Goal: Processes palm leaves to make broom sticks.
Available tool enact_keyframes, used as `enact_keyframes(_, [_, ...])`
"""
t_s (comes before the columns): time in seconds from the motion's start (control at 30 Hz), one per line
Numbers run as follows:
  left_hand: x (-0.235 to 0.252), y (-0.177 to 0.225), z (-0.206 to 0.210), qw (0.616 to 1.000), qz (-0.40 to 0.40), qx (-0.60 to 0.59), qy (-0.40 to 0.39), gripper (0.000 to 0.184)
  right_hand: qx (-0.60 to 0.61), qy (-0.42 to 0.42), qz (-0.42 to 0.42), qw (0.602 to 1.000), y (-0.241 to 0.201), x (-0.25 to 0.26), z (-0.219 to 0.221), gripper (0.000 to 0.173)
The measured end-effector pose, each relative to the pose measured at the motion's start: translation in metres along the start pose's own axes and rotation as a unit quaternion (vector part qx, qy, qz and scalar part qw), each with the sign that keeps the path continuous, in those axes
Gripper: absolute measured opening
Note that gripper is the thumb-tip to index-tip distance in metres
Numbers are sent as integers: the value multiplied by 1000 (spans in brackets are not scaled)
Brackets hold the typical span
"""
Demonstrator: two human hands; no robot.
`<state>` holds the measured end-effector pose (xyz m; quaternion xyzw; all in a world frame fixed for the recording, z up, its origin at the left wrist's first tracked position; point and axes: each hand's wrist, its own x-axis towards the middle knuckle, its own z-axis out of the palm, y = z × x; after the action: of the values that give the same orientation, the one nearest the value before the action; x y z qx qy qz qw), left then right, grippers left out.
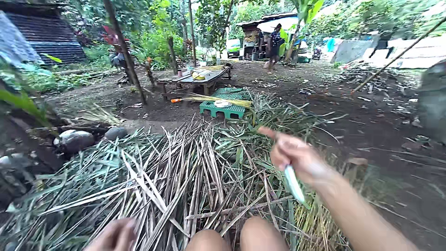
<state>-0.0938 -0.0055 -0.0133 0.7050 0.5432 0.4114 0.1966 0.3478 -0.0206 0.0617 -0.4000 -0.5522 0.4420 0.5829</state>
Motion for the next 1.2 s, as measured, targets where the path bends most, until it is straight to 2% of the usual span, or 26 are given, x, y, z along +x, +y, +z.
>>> enact_keyframes(0.03, [2, 21, 17, 999, 43, -17, 1, 28, 14, -79, 15, 997, 11, -5, 25, 48])
enact_keyframes(0.1, [3, 56, 45, 992, 104, -69, 2, 21, 34, -176, 20, 984, 25, -16, 66, 51])
enact_keyframes(0.23, [-3, 97, 77, 972, 191, -134, -14, 18, 59, -240, -17, 969, 39, -30, 105, 48])
enact_keyframes(0.47, [-16, 117, 84, 961, 252, -110, 15, 18, 127, -216, -80, 965, 45, -41, 103, 42])
enact_keyframes(0.67, [-21, 123, 79, 960, 261, -104, 0, 18, 117, -267, -74, 954, 39, -48, 100, 49])
enact_keyframes(0.87, [-25, 127, 76, 959, 257, -121, -25, 19, 120, -200, -136, 963, 42, -46, 99, 37])
enact_keyframes(1.2, [-23, 130, 67, 957, 238, -148, -74, 19, 53, -152, -191, 968, 38, -47, 98, 42])
